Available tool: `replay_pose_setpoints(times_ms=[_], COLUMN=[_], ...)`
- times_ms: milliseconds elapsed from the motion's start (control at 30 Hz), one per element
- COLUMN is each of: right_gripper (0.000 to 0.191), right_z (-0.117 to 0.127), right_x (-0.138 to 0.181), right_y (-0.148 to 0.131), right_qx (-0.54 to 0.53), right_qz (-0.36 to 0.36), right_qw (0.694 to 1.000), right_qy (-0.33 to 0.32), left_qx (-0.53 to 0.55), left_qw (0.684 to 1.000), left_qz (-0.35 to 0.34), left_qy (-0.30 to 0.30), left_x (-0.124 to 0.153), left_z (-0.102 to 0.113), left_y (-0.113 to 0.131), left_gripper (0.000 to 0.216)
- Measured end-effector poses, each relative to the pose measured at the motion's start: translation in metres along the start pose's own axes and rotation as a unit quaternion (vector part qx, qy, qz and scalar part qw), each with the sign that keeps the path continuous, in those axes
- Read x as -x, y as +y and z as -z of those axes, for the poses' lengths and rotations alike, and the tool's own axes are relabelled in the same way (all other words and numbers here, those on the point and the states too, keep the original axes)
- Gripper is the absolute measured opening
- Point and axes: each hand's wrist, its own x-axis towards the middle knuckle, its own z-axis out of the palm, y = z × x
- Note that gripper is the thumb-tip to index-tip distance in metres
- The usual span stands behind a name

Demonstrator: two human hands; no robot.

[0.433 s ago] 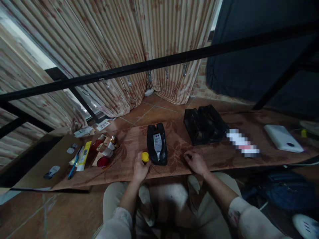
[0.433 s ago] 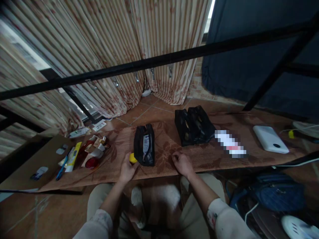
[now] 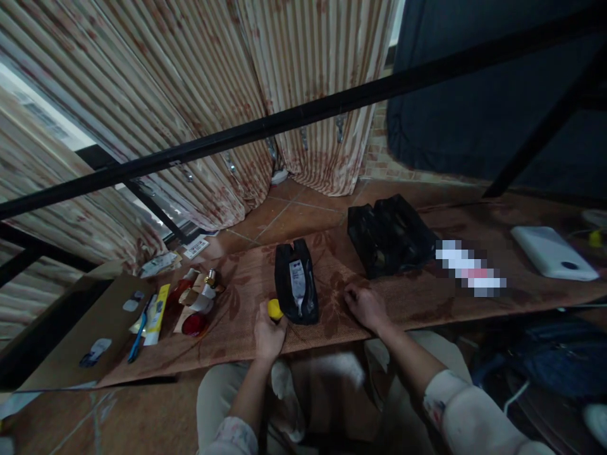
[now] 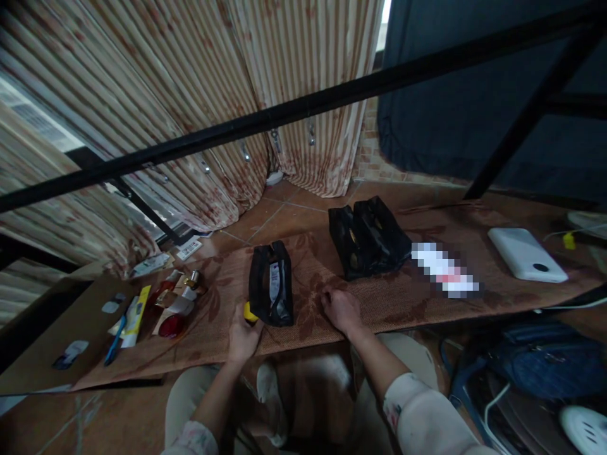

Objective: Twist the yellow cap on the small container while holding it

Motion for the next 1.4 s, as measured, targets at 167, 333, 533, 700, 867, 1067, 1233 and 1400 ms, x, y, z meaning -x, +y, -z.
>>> replay_pose_setpoints(times_ms=[167, 333, 533, 700, 867, 1067, 1233, 1400], right_gripper=[0.024, 0.024, 0.026, 0.026, 0.027, 0.027, 0.025, 0.024], right_z=[0.004, 0.007, 0.008, 0.01, 0.011, 0.009, 0.006, 0.003], right_x=[0.002, 0.002, 0.002, 0.003, 0.003, 0.003, 0.003, 0.002], right_y=[-0.001, -0.004, -0.005, -0.005, -0.006, -0.004, -0.001, 0.002], right_qx=[-0.018, -0.036, -0.011, -0.011, 0.008, 0.013, 0.0, -0.005], right_qz=[-0.002, -0.017, -0.014, -0.009, -0.018, -0.015, -0.015, -0.013], right_qw=[1.0, 0.999, 1.0, 1.0, 0.999, 0.999, 1.0, 1.0], right_qy=[-0.005, -0.009, -0.013, -0.017, -0.034, -0.031, -0.027, -0.026], left_qx=[-0.001, -0.023, -0.059, -0.064, -0.048, -0.052, -0.035, -0.012], left_qw=[0.999, 0.999, 0.998, 0.996, 0.997, 0.996, 0.996, 0.995], left_qz=[-0.04, -0.04, -0.031, -0.048, -0.05, -0.062, -0.077, -0.096], left_qy=[0.002, 0.006, 0.022, 0.032, 0.035, 0.04, 0.04, 0.034], left_x=[0.0, -0.001, 0.0, 0.0, 0.0, 0.003, 0.004, 0.005], left_z=[0.0, -0.002, -0.005, -0.007, -0.01, -0.008, -0.005, -0.005], left_y=[-0.002, -0.006, -0.007, -0.008, -0.012, -0.008, -0.004, -0.005], left_gripper=[0.04, 0.046, 0.046, 0.046, 0.044, 0.043, 0.056, 0.054])
